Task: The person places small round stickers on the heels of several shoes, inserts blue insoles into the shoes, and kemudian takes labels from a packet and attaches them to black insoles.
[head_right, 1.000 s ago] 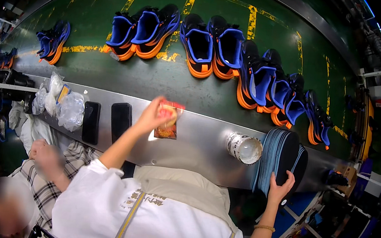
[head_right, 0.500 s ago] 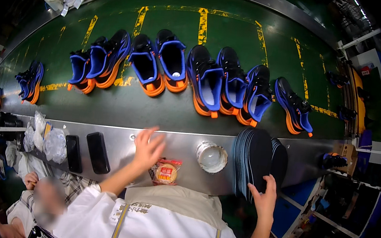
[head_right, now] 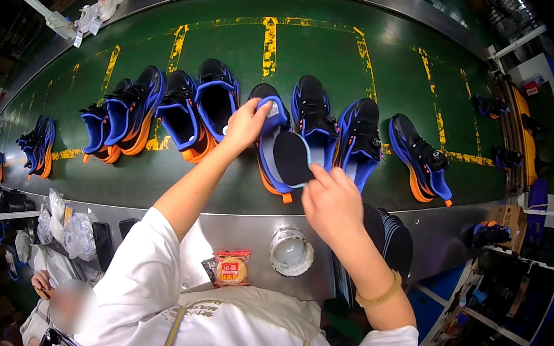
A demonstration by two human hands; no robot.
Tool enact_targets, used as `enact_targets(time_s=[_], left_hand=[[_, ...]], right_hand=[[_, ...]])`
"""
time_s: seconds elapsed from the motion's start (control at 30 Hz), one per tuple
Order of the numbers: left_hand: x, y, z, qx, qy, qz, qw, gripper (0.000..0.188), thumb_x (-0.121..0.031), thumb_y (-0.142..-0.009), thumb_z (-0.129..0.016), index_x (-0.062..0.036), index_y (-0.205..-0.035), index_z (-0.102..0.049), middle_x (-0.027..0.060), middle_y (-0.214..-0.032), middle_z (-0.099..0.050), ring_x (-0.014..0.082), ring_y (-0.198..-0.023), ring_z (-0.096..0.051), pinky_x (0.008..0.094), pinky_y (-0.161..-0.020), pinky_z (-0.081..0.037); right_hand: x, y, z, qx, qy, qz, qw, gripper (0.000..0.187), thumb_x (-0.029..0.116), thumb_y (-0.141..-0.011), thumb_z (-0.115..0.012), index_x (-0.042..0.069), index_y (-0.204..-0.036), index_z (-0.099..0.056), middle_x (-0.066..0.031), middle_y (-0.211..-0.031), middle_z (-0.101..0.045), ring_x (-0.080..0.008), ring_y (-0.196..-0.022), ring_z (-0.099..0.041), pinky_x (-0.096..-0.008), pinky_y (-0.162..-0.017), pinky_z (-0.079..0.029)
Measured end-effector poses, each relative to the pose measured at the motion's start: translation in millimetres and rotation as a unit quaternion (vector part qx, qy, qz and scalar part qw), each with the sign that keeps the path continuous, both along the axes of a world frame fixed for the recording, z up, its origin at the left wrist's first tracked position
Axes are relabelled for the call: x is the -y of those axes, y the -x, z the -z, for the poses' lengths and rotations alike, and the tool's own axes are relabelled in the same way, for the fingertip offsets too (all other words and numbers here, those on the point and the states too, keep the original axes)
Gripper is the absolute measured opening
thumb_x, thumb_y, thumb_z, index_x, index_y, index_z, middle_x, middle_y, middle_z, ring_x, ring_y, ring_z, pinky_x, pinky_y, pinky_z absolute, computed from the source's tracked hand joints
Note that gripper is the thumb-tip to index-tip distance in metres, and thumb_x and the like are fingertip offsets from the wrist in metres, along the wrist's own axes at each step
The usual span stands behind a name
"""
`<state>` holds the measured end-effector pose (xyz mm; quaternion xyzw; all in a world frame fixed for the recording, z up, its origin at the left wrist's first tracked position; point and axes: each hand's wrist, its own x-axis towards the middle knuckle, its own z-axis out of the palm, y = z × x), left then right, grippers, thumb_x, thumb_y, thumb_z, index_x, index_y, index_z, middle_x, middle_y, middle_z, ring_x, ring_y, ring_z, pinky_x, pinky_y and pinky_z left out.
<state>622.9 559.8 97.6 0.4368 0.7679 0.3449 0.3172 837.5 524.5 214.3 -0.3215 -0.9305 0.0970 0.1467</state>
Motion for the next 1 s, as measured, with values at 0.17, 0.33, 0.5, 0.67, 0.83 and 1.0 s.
enact_targets(time_s=[0.17, 0.33, 0.5, 0.67, 0.83, 1.0], left_hand=[[6, 2, 7, 0.071, 0.001, 0.0, 0.997, 0.036, -0.034, -0.086, -0.052, -0.0028, -0.104, -0.058, 0.0101, -0.076, -0.063, 0.0155, -0.069, -0.058, 0.0299, -0.066, -0.045], [13, -6, 12, 0.113, -0.05, -0.016, 0.992, 0.044, -0.037, -0.084, -0.051, -0.0009, -0.109, -0.055, 0.022, -0.088, -0.062, 0.0365, -0.087, -0.059, 0.0394, -0.076, -0.045], [17, -16, 11, 0.41, -0.095, -0.049, 0.906, 0.04, -0.03, -0.089, -0.052, 0.0013, -0.114, -0.052, 0.0085, -0.104, -0.06, 0.0125, -0.098, -0.053, 0.0254, -0.085, -0.04], [18, -42, 19, 0.457, -0.093, -0.144, 0.873, 0.039, -0.03, -0.089, -0.052, 0.0022, -0.112, -0.049, 0.0108, -0.099, -0.058, 0.0158, -0.093, -0.052, 0.0275, -0.084, -0.04], [27, -37, 20, 0.373, -0.05, -0.106, 0.92, 0.048, -0.034, -0.086, -0.057, 0.0028, -0.115, -0.048, 0.0118, -0.101, -0.056, 0.0162, -0.093, -0.052, 0.0269, -0.082, -0.041], [27, -8, 20, 0.224, -0.074, 0.067, 0.969, 0.055, -0.035, -0.084, -0.06, 0.0055, -0.118, -0.046, 0.0091, -0.09, -0.061, 0.0115, -0.08, -0.055, 0.0241, -0.069, -0.044]], right_hand=[[-7, 44, 75, 0.078, 0.027, 0.032, 0.996, 0.008, 0.009, -0.07, -0.056, 0.002, -0.068, -0.059, -0.0111, -0.085, -0.059, -0.0252, -0.075, -0.055, -0.0339, -0.066, -0.048], [-18, 80, 114, 0.157, 0.086, 0.126, 0.976, 0.01, 0.005, -0.075, -0.051, -0.003, -0.079, -0.057, -0.0187, -0.083, -0.058, -0.0296, -0.067, -0.062, -0.036, -0.062, -0.052], [-9, 82, 105, 0.148, 0.123, 0.134, 0.972, 0.017, 0.016, -0.077, -0.055, 0.0, -0.085, -0.057, -0.0209, -0.095, -0.055, -0.0322, -0.076, -0.06, -0.0376, -0.067, -0.051], [1, 58, 61, 0.207, 0.137, 0.115, 0.962, 0.052, 0.039, -0.065, -0.069, 0.004, -0.102, -0.057, -0.0205, -0.104, -0.052, -0.037, -0.088, -0.055, -0.0413, -0.075, -0.049], [-17, 38, 47, 0.303, 0.228, 0.099, 0.92, 0.043, 0.032, -0.065, -0.067, 0.003, -0.095, -0.06, -0.0202, -0.089, -0.059, -0.0346, -0.088, -0.057, -0.0398, -0.075, -0.049], [-38, 42, 52, 0.228, 0.282, -0.033, 0.931, 0.017, 0.016, -0.067, -0.058, 0.001, -0.073, -0.064, -0.0186, -0.071, -0.06, -0.031, -0.078, -0.059, -0.0404, -0.073, -0.048]])
